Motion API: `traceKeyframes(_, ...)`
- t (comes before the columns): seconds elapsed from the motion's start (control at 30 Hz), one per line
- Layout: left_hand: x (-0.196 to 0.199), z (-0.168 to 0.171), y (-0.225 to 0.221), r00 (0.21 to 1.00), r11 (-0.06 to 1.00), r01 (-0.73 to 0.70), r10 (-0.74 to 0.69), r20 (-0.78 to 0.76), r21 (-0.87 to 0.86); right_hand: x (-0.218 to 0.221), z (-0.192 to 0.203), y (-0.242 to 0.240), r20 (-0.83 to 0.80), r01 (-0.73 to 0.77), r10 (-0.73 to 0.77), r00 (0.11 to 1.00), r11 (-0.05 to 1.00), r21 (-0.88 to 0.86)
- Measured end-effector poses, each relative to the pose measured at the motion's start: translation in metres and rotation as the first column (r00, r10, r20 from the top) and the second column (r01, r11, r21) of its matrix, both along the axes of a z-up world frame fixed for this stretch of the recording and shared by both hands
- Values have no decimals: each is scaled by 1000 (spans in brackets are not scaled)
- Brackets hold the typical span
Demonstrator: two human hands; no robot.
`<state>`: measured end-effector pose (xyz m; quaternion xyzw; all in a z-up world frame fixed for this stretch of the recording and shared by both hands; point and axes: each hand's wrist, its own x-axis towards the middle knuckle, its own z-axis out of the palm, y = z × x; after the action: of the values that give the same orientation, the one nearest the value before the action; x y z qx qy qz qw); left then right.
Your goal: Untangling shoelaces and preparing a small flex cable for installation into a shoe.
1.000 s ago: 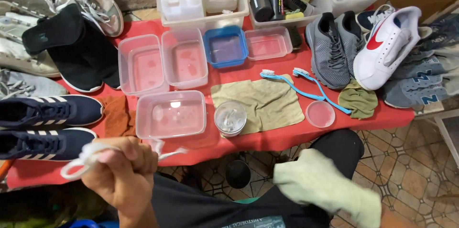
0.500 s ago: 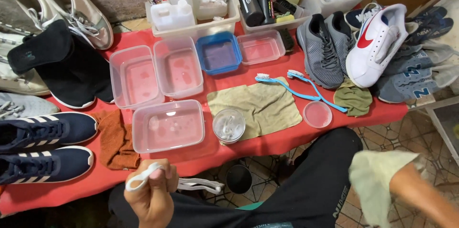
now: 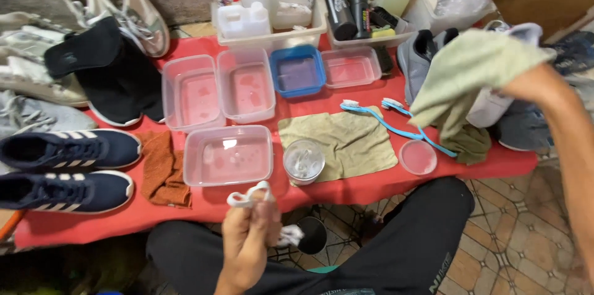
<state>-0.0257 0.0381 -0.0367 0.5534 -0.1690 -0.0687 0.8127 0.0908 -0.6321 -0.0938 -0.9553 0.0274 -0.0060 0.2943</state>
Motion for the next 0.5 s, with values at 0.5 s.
traceKeyframes(0.5,14,31,-53,751,722,311,-585,-306,-618,-127,64,369,-73,-75,138,988,831,551)
